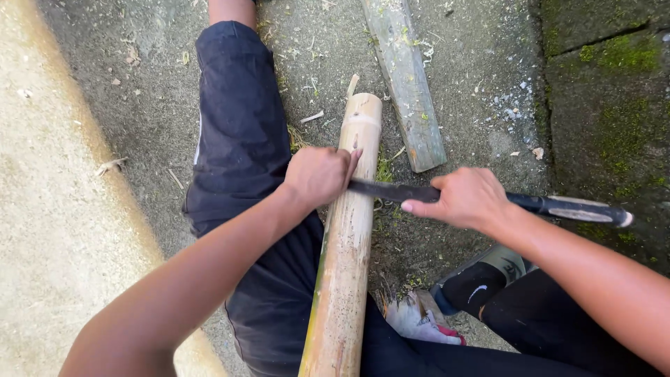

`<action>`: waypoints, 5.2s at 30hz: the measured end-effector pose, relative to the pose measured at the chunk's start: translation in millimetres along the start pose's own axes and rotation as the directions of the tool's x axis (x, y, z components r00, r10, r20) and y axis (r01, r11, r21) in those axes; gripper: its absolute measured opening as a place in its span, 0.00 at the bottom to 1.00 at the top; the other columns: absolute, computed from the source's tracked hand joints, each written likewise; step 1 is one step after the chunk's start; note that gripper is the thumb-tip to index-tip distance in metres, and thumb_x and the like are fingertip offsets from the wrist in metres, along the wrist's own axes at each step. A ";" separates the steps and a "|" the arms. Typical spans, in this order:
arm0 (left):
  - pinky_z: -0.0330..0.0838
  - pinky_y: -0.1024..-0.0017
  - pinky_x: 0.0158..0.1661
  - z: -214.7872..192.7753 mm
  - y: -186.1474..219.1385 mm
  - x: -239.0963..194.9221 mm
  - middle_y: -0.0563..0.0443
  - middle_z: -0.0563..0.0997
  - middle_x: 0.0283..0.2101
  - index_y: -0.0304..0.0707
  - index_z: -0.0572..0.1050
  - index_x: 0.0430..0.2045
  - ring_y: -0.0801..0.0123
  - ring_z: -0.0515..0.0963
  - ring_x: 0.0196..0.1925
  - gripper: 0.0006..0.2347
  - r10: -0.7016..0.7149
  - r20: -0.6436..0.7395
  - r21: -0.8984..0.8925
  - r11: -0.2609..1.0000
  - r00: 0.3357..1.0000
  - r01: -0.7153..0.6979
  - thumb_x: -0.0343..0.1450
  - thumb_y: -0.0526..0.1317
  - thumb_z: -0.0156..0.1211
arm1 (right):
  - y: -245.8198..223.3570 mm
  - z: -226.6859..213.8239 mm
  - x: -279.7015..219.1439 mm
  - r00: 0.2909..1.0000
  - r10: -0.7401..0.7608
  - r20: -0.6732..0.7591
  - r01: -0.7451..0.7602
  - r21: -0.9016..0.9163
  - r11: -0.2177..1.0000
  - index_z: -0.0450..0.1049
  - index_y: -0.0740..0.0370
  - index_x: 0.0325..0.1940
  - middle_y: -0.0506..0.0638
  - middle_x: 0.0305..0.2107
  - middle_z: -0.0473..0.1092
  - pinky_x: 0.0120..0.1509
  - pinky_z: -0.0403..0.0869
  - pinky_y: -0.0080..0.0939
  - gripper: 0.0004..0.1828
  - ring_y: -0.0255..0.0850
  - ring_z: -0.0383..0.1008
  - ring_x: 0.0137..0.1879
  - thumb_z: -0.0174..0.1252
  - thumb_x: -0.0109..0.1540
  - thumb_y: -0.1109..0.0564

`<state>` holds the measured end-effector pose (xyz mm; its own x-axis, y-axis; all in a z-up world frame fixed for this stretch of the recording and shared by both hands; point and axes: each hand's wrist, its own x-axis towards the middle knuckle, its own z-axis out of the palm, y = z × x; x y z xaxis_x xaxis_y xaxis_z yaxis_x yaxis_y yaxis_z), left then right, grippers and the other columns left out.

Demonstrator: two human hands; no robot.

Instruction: Scraping the outer layer of a bamboo pole with a knife while sitting on the ground.

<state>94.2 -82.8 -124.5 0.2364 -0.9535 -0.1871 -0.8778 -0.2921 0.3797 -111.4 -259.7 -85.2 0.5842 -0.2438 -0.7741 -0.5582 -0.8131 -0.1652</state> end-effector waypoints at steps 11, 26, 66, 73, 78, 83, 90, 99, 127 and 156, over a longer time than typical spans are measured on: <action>0.75 0.55 0.25 6.6 -8.3 25.0 0.43 0.80 0.19 0.42 0.78 0.13 0.50 0.80 0.20 0.25 0.023 -0.034 0.074 0.997 0.999 -0.020 0.79 0.49 0.41 | 8.8 -0.6 20.2 0.996 0.052 -0.068 -0.049 0.053 0.997 0.81 0.55 0.25 0.55 0.16 0.73 0.39 0.77 0.55 0.47 0.53 0.79 0.28 0.42 0.50 0.11; 0.70 0.63 0.17 1.7 7.4 -19.0 0.49 0.75 0.14 0.42 0.72 0.13 0.60 0.76 0.14 0.18 0.226 -0.250 0.093 0.973 0.941 -0.209 0.76 0.44 0.55 | 8.0 13.8 -3.5 0.997 -0.067 -0.036 0.067 -0.010 0.998 0.81 0.53 0.26 0.56 0.14 0.72 0.40 0.76 0.57 0.46 0.55 0.78 0.29 0.44 0.48 0.11; 0.77 0.58 0.23 39.7 -25.5 81.8 0.45 0.81 0.20 0.46 0.78 0.13 0.52 0.82 0.20 0.24 -0.149 0.009 0.162 0.976 0.989 0.146 0.79 0.49 0.40 | 29.9 -15.5 63.1 0.989 0.036 -0.142 -0.048 -0.083 0.995 0.84 0.55 0.27 0.54 0.13 0.70 0.37 0.74 0.51 0.51 0.52 0.77 0.28 0.39 0.52 0.09; 0.74 0.61 0.20 -23.4 41.7 -28.1 0.47 0.77 0.14 0.44 0.75 0.12 0.57 0.78 0.13 0.23 -0.123 0.173 0.074 0.991 0.977 0.112 0.79 0.46 0.43 | -5.2 -26.6 -43.7 0.998 -0.024 0.062 0.028 -0.071 0.997 0.80 0.56 0.20 0.53 0.13 0.71 0.36 0.76 0.53 0.46 0.52 0.78 0.27 0.44 0.46 0.12; 0.73 0.60 0.17 -6.4 35.9 -29.0 0.46 0.78 0.15 0.42 0.74 0.11 0.55 0.78 0.13 0.21 -0.061 -0.063 0.055 0.996 0.996 0.064 0.78 0.45 0.46 | 5.0 -19.8 -28.0 0.998 -0.032 0.050 0.037 -0.102 0.994 0.79 0.56 0.21 0.55 0.13 0.72 0.37 0.76 0.52 0.46 0.52 0.78 0.27 0.45 0.47 0.11; 0.73 0.60 0.17 10.2 10.6 -1.0 0.43 0.78 0.17 0.40 0.75 0.11 0.54 0.77 0.13 0.22 -0.075 -0.091 0.074 0.994 0.993 0.082 0.78 0.45 0.47 | 12.2 -17.2 5.0 0.997 -0.065 -0.042 0.060 -0.108 0.992 0.80 0.56 0.21 0.55 0.12 0.71 0.37 0.75 0.53 0.49 0.53 0.78 0.27 0.42 0.48 0.09; 0.77 0.57 0.26 46.1 -34.6 85.5 0.44 0.80 0.19 0.44 0.78 0.13 0.50 0.82 0.21 0.25 -0.163 -0.035 0.121 0.979 0.986 0.166 0.80 0.48 0.40 | 30.7 -25.7 60.7 0.990 0.040 -0.137 -0.055 -0.107 0.993 0.80 0.56 0.20 0.51 0.12 0.68 0.34 0.73 0.49 0.51 0.48 0.75 0.26 0.40 0.50 0.08; 0.76 0.59 0.22 -17.5 34.9 -19.1 0.46 0.79 0.16 0.44 0.78 0.12 0.55 0.80 0.17 0.23 -0.054 0.107 0.094 0.995 0.993 0.044 0.78 0.46 0.44 | -6.5 -10.5 -47.3 0.995 0.060 0.083 -0.062 0.021 0.998 0.78 0.56 0.19 0.53 0.12 0.71 0.34 0.77 0.51 0.47 0.47 0.77 0.23 0.42 0.48 0.11; 0.72 0.63 0.17 -16.9 39.2 -45.7 0.47 0.78 0.15 0.42 0.74 0.11 0.57 0.77 0.13 0.20 0.011 -0.071 0.101 0.995 0.997 -0.004 0.77 0.43 0.49 | -13.5 -13.9 -57.1 0.998 -0.015 0.069 0.017 -0.024 1.000 0.81 0.55 0.21 0.51 0.13 0.70 0.36 0.75 0.50 0.48 0.50 0.77 0.28 0.43 0.46 0.10; 0.75 0.60 0.21 16.7 14.4 -15.5 0.45 0.79 0.21 0.34 0.78 0.25 0.55 0.81 0.20 0.16 0.023 -0.014 0.076 0.997 1.000 -0.022 0.77 0.42 0.45 | -19.2 -46.0 -40.2 0.989 0.101 0.107 -0.085 -0.141 0.986 0.82 0.57 0.22 0.55 0.16 0.74 0.37 0.77 0.50 0.50 0.50 0.79 0.28 0.42 0.47 0.09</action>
<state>70.9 -71.0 -131.3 0.2221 -0.9609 -0.1654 -0.9118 -0.2648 0.3139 -97.0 -258.6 -22.7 0.4586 -0.2664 -0.8477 -0.5173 -0.8558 -0.0109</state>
